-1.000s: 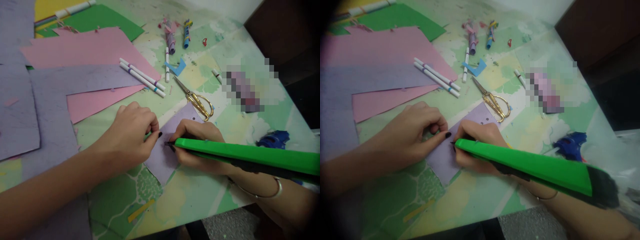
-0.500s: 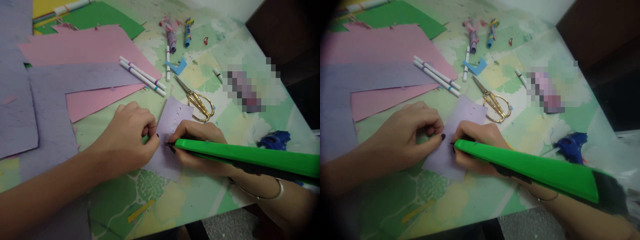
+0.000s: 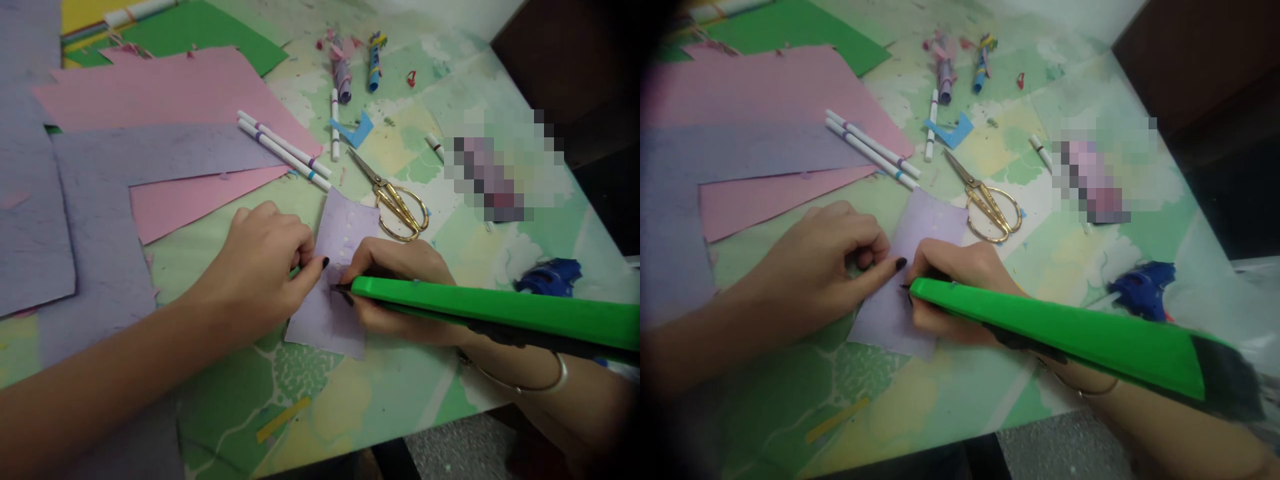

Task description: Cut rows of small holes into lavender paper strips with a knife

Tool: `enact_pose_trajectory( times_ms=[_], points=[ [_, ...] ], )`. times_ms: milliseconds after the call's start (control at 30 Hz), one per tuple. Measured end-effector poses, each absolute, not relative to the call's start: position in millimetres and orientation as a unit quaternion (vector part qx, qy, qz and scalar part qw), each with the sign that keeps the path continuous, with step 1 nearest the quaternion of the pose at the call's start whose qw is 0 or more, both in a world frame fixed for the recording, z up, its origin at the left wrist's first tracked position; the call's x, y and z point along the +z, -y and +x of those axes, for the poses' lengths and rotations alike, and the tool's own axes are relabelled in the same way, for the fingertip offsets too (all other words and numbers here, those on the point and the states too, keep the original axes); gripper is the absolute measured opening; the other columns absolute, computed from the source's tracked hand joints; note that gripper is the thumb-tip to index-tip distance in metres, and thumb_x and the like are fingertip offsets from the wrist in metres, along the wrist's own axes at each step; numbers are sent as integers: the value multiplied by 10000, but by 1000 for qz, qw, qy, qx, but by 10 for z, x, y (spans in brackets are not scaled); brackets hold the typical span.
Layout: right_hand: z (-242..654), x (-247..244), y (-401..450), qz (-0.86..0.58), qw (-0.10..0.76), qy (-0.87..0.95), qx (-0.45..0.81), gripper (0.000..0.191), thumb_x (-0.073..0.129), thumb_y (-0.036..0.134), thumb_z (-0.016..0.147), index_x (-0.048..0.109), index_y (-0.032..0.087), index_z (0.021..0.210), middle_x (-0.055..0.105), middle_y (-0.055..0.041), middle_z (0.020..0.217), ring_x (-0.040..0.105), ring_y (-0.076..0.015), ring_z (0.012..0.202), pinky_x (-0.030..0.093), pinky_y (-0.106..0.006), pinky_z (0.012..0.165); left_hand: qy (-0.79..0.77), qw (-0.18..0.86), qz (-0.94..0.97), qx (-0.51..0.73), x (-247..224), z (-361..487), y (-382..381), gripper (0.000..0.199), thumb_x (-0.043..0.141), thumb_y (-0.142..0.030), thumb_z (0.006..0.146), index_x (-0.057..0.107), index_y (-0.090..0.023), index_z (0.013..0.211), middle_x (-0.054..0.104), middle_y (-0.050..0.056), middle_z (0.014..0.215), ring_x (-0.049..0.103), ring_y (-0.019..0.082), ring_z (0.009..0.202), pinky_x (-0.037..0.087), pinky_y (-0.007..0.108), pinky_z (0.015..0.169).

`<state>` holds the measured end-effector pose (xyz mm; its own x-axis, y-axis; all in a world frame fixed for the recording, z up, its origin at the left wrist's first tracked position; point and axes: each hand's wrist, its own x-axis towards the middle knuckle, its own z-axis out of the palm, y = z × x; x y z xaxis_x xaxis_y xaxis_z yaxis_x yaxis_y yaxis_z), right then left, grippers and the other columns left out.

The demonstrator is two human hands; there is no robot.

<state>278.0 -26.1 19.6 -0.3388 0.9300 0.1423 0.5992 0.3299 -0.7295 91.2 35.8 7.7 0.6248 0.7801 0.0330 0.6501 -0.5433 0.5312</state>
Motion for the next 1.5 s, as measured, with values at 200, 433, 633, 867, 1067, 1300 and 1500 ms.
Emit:
enact_pose_trajectory(
  times_ms=[200,433,633,867,1067,1300,1500],
  points=[
    [2781,207,255,-492,286,770,288,125,610,66,682,597,185,720,598,76,556,447,-41,427,294,-182,421,-418,247,864,133,88,910,-356,233,440,-366,769,431,-240,573,508,38,580,426,231,671,269,370,648],
    [2787,201,273,-492,293,768,288,124,616,59,677,612,177,716,592,82,542,422,-29,420,280,-169,416,-419,243,864,138,79,921,-338,242,433,-368,782,434,-239,577,513,41,583,431,233,683,284,376,659],
    [2786,214,256,-520,300,745,290,121,639,72,680,678,179,720,679,49,583,528,-57,461,374,-173,463,-438,212,860,153,91,852,-247,292,447,-350,780,436,-225,516,515,29,523,440,201,605,288,345,611],
    [2848,268,205,-500,273,759,316,138,672,72,708,744,173,770,724,43,647,608,-63,532,434,-165,541,-413,165,882,155,162,644,-135,439,484,-358,882,513,-210,470,500,-13,454,429,138,456,257,311,522],
    [2856,277,221,-525,255,726,364,149,667,71,722,719,182,808,741,44,715,655,-81,617,485,-185,653,-463,120,852,211,88,676,-550,452,536,-403,869,616,-77,1172,662,144,1086,608,279,1002,442,389,859],
    [2835,297,203,-529,242,724,370,114,654,95,726,706,182,779,716,42,689,609,-77,585,455,-188,613,-479,235,814,230,40,710,-680,342,602,-408,771,666,-203,1037,679,18,953,606,201,859,462,344,777],
    [2850,309,209,-533,241,731,350,128,661,99,721,733,184,784,704,45,655,580,-72,547,415,-186,551,-486,374,783,104,249,461,-676,363,557,-279,779,515,-210,1132,570,-82,677,572,112,626,379,226,575]
  ],
)
